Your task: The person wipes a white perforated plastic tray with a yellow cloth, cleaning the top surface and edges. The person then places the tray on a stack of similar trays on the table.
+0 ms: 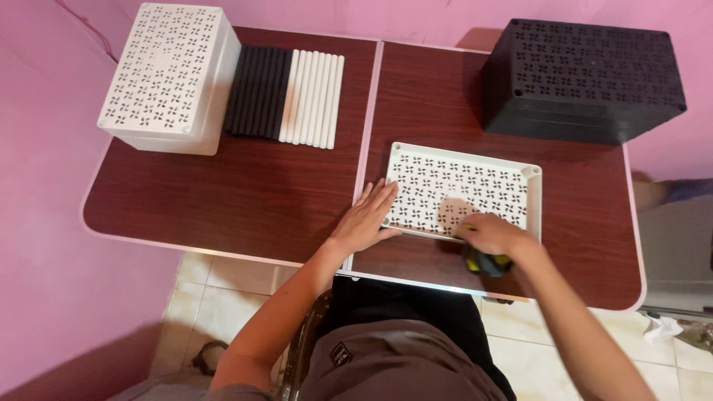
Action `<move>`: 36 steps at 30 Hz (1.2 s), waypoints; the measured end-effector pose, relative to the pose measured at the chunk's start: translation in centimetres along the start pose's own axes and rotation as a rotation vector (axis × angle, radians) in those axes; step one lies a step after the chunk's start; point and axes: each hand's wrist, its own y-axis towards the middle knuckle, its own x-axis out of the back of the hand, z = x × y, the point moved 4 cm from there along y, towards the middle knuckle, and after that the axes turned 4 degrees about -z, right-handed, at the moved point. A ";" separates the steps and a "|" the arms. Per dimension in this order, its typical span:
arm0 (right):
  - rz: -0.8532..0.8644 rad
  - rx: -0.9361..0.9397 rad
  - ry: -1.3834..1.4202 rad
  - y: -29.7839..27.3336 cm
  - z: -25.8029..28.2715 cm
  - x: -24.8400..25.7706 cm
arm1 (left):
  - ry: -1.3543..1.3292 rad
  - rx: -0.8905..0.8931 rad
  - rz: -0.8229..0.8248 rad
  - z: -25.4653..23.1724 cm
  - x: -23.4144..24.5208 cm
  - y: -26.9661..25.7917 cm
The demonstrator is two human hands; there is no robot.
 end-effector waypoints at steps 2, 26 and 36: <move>-0.015 0.102 0.047 1.1 4.1 -1.2 | 0.006 -0.020 -0.017 -0.2 0.0 0.1; -0.596 0.113 0.811 11.2 8.7 0.3 | -0.224 0.205 -0.052 0.6 0.3 -0.6; -0.643 0.245 0.633 14.2 9.3 -1.4 | -0.224 0.255 -0.006 1.9 -0.7 -0.3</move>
